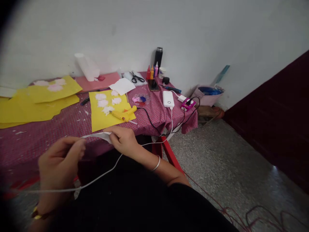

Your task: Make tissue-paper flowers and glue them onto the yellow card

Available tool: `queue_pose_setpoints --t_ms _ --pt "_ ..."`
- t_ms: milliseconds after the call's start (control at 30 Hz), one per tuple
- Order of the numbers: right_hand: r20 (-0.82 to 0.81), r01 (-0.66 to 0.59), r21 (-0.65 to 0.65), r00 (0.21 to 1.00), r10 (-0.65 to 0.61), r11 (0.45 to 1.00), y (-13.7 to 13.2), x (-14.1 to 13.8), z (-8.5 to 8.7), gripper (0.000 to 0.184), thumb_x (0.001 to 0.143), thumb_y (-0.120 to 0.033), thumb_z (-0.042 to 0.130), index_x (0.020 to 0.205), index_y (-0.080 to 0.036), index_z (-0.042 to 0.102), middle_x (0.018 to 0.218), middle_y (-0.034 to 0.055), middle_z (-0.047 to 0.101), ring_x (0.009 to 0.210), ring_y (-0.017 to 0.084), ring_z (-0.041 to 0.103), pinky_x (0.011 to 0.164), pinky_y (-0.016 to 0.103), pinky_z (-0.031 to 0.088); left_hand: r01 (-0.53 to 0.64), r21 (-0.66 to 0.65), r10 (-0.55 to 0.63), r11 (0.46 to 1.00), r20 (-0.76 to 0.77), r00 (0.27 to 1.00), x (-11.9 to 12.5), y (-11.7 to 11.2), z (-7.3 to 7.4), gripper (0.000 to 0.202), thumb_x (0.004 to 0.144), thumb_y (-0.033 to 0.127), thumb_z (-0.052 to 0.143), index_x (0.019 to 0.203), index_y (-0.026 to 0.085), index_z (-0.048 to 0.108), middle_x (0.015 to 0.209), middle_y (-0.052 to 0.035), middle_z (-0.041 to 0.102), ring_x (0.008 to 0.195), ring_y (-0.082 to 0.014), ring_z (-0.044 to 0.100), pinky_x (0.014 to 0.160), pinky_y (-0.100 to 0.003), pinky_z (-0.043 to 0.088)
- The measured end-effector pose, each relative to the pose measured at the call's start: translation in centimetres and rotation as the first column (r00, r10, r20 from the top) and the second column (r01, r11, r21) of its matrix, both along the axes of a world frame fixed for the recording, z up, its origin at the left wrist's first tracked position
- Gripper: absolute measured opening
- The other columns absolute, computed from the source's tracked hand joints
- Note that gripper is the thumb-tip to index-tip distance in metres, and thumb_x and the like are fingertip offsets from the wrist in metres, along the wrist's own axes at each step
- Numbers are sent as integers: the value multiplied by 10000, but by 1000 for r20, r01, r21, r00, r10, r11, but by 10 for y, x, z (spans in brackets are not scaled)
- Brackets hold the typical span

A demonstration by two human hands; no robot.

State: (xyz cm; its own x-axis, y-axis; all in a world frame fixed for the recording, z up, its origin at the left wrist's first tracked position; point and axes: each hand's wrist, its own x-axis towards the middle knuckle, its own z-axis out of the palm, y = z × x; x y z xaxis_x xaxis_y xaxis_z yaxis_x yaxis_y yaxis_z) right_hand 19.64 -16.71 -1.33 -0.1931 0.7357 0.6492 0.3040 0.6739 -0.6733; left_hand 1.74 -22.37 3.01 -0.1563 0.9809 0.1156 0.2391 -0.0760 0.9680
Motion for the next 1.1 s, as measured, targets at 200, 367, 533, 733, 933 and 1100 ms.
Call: queue_pose_setpoints --t_ms 200,367,533,733,933,1100 --pt "-10 -50 86 999 51 995 2 -2 -10 302 907 -110 445 1039 -185 706 988 67 761 918 136 716 822 274 562 322 -187 -216 928 435 874 37 1 1 181 800 338 661 836 166 704 544 23 556 416 -67 409 410 -195 269" --pt "34 -105 74 994 103 992 2 -2 -8 250 932 -167 490 1066 -192 700 1009 71 759 921 148 715 825 290 562 357 -197 -185 913 580 793 39 8 -2 211 791 349 681 822 141 691 524 28 551 385 -47 394 405 -183 271" --pt "36 -137 114 990 133 984 0 -2 -3 228 939 -187 501 1046 -190 702 989 61 765 915 147 717 817 275 559 331 -203 -147 921 606 782 41 9 -1 174 770 298 700 776 125 688 524 30 561 380 -27 387 414 -171 275" --pt "98 -125 111 989 114 986 2 -1 -6 236 929 -182 510 1051 -201 711 934 52 765 852 148 715 796 273 551 348 -203 -148 915 633 760 41 9 -1 156 745 278 701 732 125 674 511 25 561 375 -28 383 406 -173 270" --pt "154 -128 89 982 113 988 3 -2 -10 259 927 -157 499 1078 -198 705 936 66 756 839 151 707 781 285 553 344 -201 -141 917 643 753 42 10 1 142 735 262 692 722 122 671 502 25 554 375 -29 383 413 -178 268" --pt "119 -125 96 987 113 988 2 -1 -8 256 925 -158 489 1050 -202 709 931 56 759 830 145 708 773 280 557 332 -214 -125 919 640 758 44 10 -1 124 717 230 692 669 128 641 495 29 544 376 -28 375 407 -177 255"
